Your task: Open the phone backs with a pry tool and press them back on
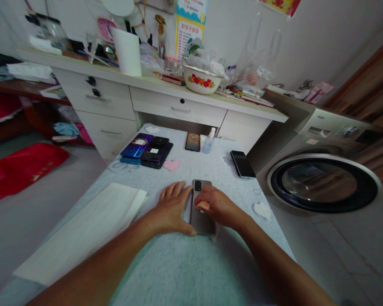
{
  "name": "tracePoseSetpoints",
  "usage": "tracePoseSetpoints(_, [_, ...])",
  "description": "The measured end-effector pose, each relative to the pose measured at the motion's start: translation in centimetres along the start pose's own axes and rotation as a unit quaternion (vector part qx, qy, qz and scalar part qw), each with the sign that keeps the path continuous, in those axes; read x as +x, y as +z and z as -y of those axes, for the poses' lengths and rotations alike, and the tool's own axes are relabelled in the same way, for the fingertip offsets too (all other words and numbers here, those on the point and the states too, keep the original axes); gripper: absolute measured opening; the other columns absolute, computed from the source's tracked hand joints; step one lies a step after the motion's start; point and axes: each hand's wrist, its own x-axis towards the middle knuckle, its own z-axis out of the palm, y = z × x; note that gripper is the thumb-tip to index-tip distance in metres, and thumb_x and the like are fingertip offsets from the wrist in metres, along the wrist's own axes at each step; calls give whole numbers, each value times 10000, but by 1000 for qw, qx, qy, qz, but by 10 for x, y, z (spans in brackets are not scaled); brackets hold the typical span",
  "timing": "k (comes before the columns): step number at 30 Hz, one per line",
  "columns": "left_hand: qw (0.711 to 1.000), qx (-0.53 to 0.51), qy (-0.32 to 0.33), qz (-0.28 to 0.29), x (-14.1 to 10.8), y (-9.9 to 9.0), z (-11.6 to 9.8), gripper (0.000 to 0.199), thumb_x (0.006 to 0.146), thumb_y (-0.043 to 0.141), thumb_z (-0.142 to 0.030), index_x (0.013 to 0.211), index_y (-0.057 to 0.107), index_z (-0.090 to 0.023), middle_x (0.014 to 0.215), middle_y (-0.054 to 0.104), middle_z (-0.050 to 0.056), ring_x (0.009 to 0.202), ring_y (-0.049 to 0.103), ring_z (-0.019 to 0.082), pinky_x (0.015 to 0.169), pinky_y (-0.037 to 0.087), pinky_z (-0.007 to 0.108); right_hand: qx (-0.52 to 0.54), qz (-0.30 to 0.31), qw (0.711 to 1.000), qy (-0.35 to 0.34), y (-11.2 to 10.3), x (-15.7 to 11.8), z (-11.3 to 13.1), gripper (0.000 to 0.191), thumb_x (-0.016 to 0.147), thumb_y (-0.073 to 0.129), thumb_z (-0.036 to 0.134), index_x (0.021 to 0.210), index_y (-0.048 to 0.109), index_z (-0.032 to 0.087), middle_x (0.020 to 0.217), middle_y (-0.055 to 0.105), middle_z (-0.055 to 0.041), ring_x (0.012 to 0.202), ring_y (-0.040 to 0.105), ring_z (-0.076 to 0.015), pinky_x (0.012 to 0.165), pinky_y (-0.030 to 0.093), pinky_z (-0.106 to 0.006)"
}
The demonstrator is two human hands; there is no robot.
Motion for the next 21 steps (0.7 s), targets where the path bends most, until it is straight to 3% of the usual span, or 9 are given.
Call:
tracePoseSetpoints(5, [1000, -6, 12, 6, 0, -1, 1, 1221, 474, 766, -657, 1475, 257, -176, 1568, 166, 211, 1439, 94, 407, 1127, 152, 545, 39, 49, 996, -57, -6, -7, 7, 203, 857, 546, 63, 738, 672, 169, 810, 611, -10, 777, 525, -122, 751, 408, -241])
tracePoseSetpoints(8, [1000, -12, 16, 5, 0, -2, 1, 1157, 518, 741, -663, 1470, 266, -207, 1567, 185, 193, 1439, 95, 404, 1120, 157, 554, 57, 61, 995, -56, -6, -9, 8, 199, 855, 551, 67, 739, 676, 171, 830, 625, -9, 769, 534, -116, 737, 417, -233])
tracePoseSetpoints(12, [1000, -12, 20, 7, -1, -3, 1, 1056, 603, 689, -657, 1469, 274, -216, 1566, 198, 187, 1443, 98, 392, 1117, 161, 554, 31, -5, 999, -19, 1, -5, 0, 194, 870, 560, 93, 747, 691, 167, 785, 609, -15, 777, 530, -130, 754, 418, -251])
tracePoseSetpoints(16, [1000, -5, 15, 8, -2, -4, 0, 1057, 614, 696, -636, 1476, 270, -195, 1573, 179, 189, 1447, 88, 382, 1129, 153, 537, 5, -83, 996, 37, 11, 0, -12, 166, 881, 565, 125, 828, 716, 172, 843, 595, -37, 814, 537, -147, 769, 426, -266])
tracePoseSetpoints(21, [1000, -9, 19, 1, -1, -1, 1, 1072, 601, 711, -630, 1484, 251, -232, 1576, 183, 171, 1442, 98, 392, 1120, 163, 548, -29, -139, 983, 120, 14, 2, -24, 165, 891, 561, 177, 919, 724, 175, 876, 581, -51, 859, 539, -168, 798, 415, -276])
